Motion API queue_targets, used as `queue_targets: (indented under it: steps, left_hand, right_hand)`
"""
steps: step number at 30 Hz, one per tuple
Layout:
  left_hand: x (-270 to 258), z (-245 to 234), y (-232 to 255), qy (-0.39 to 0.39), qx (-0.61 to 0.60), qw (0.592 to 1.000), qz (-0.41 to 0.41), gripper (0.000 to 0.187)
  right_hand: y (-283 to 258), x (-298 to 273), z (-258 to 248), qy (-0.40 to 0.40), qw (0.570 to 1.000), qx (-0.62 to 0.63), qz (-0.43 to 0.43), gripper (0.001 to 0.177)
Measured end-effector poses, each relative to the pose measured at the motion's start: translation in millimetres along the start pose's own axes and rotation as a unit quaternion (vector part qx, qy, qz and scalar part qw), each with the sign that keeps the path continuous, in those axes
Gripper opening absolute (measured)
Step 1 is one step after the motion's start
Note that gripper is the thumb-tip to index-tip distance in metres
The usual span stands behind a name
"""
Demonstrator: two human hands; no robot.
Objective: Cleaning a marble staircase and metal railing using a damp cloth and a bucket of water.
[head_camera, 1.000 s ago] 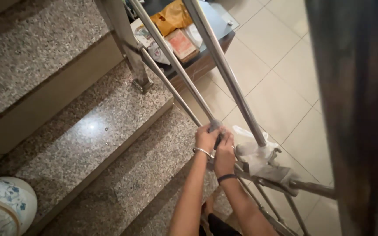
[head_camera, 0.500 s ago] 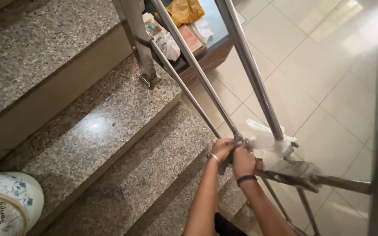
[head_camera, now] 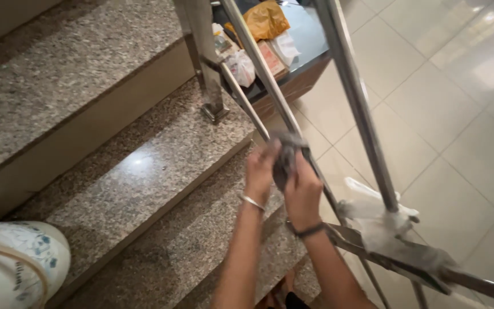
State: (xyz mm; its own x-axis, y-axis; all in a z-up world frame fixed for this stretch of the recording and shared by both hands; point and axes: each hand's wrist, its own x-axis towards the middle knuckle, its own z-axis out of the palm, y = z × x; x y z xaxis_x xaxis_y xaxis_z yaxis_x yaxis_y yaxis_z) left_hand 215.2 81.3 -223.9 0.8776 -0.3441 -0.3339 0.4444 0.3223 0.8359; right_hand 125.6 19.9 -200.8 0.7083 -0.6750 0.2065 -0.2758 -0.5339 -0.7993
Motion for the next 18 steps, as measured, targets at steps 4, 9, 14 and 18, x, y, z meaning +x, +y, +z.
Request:
queue_targets:
  steps: [4, 9, 14, 18]
  left_hand:
    - [27.5, -0.8, 112.0, -0.005, 0.012, 0.987, 0.162, 0.033]
    - [68.0, -17.7, 142.8, 0.005, 0.078, 0.936, 0.343, 0.029]
    - [153.6, -61.3, 100.6, -0.027, 0.473, 0.714, 0.516, 0.045]
    - [199.7, -57.0, 72.8, -0.064, 0.519, 0.729, 0.441, 0.054]
  right_hand:
    - [-60.4, 55.6, 31.6, 0.06, 0.976, 0.052, -0.201, 0.038]
    - [-71.6, 107.8, 92.9, 0.082, 0.958, 0.069, -0.267, 0.04]
    - [-36.6, 162.9, 145.5, 0.035, 0.956, 0.11, -0.269, 0.035]
    - [22.6, 197.8, 196.3, -0.077, 0.977, 0.124, -0.153, 0.021]
